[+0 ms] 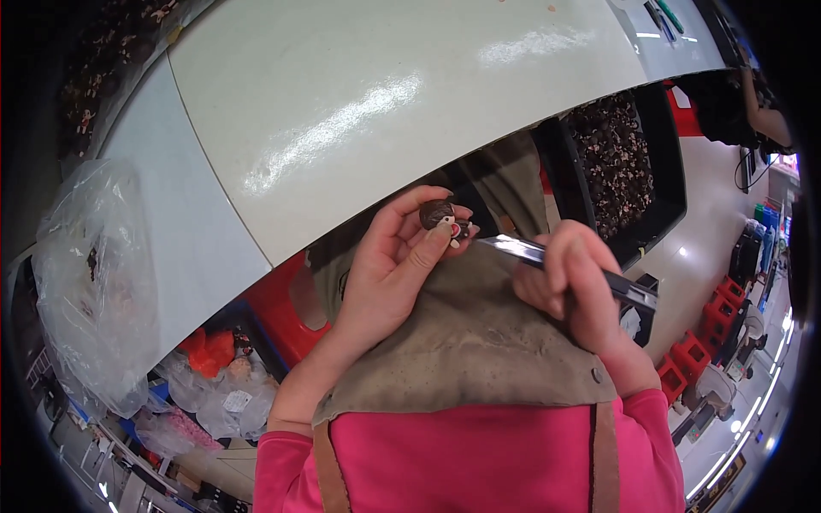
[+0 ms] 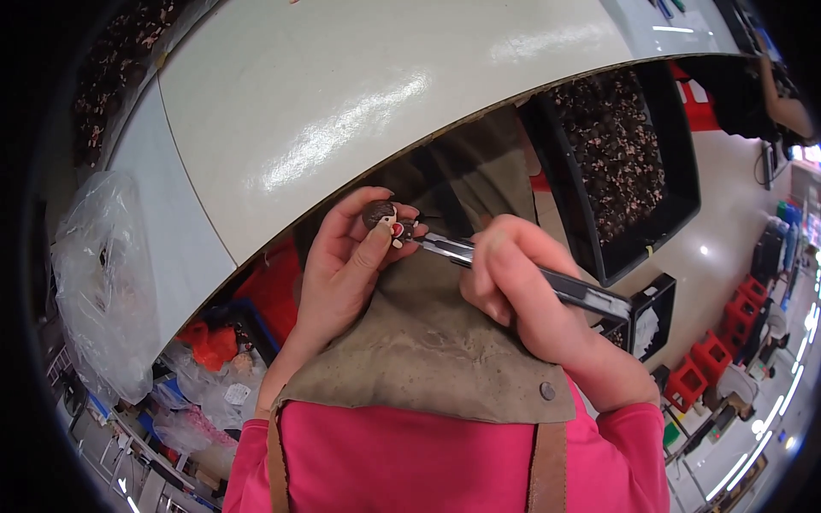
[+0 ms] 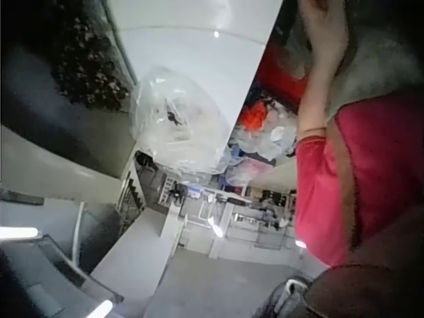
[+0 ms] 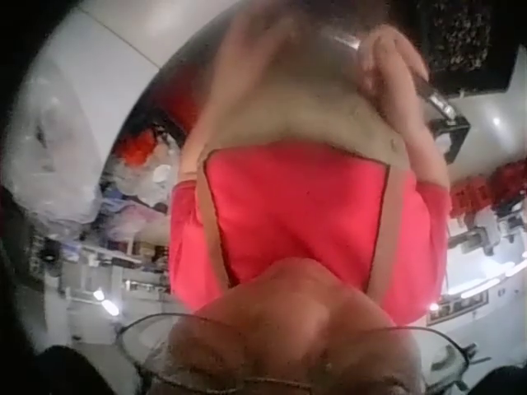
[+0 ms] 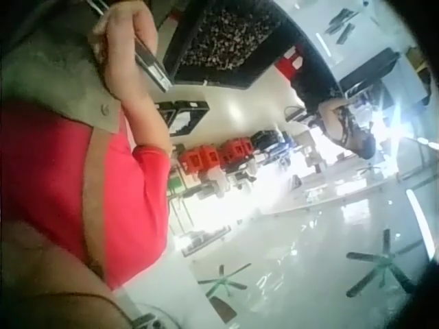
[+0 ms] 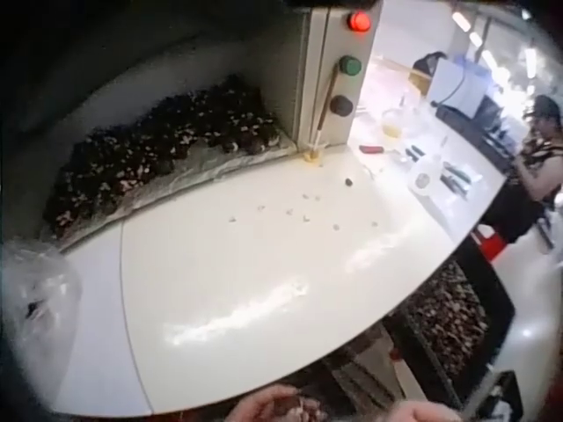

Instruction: Assembling small plastic figurines by applying glue and attaching hair components using an alignment tool.

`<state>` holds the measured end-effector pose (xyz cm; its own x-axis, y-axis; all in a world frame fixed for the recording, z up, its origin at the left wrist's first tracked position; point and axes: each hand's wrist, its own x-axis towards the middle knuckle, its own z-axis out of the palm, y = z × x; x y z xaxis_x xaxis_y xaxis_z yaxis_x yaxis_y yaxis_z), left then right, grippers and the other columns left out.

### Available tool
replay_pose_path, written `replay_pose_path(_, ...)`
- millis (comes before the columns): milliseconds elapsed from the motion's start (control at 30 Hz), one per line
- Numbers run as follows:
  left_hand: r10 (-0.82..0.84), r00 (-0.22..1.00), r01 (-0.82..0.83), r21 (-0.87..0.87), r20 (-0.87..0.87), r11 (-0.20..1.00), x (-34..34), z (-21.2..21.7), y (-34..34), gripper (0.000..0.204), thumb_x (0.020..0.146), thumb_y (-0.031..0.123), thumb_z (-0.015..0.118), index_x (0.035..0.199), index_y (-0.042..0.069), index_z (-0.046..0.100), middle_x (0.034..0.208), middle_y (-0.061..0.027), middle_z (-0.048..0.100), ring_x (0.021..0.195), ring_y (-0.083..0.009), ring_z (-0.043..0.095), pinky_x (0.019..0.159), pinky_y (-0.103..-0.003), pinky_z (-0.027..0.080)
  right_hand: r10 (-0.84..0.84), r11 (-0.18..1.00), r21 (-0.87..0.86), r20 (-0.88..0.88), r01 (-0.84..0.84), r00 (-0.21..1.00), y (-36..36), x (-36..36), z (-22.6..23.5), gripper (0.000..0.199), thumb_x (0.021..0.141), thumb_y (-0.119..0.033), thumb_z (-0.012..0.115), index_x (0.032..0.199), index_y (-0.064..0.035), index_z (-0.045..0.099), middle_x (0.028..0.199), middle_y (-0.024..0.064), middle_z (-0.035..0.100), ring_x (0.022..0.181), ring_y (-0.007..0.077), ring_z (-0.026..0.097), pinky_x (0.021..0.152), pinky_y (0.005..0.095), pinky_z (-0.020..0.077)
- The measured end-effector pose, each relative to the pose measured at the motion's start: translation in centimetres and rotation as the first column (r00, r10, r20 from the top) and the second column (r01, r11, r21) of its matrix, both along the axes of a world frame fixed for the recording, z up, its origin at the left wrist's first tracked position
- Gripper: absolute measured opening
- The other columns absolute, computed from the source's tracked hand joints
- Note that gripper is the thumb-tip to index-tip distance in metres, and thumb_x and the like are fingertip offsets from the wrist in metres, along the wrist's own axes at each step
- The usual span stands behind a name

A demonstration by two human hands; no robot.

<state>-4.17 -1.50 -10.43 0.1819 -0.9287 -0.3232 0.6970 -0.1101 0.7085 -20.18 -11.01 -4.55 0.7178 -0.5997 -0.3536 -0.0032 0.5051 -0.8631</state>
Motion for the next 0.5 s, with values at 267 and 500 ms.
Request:
replay_pose_path(267,-0.069,0.996,0.069,0.008,-0.053,0.998,0.4,0.3,0.2,0.034,0.094,0.012,0.046,0.126,0.003,0.038,0.112,-0.0112,0.054,0.101,-0.0160,0.056,0.088,-0.026,0.045,0.080,0.918,-0.379,-0.113,-0.118,0.990,-1.3,-0.6,1.1,0.026,0.087,-0.024,0.052,0.069,-0.0055,0.050,0.059,0.0020,0.045,0.052,0.0111,0.040,0.051,0.0245,0.0315)
replay_pose_path(500,-0.070,0.998,0.070,0.013,-0.010,0.997,0.3,0.4,0.3,0.035,0.094,0.011,0.047,0.127,0.003,0.038,0.111,-0.0102,0.054,0.100,-0.0143,0.055,0.087,-0.025,0.045,0.197,0.747,-0.599,-0.215,-0.288,0.957,-1.3,0.0,0.4,0.033,0.087,-0.030,0.051,0.064,-0.0072,0.049,0.056,0.0035,0.046,0.050,0.0168,0.042,0.048,0.0287,0.0321)
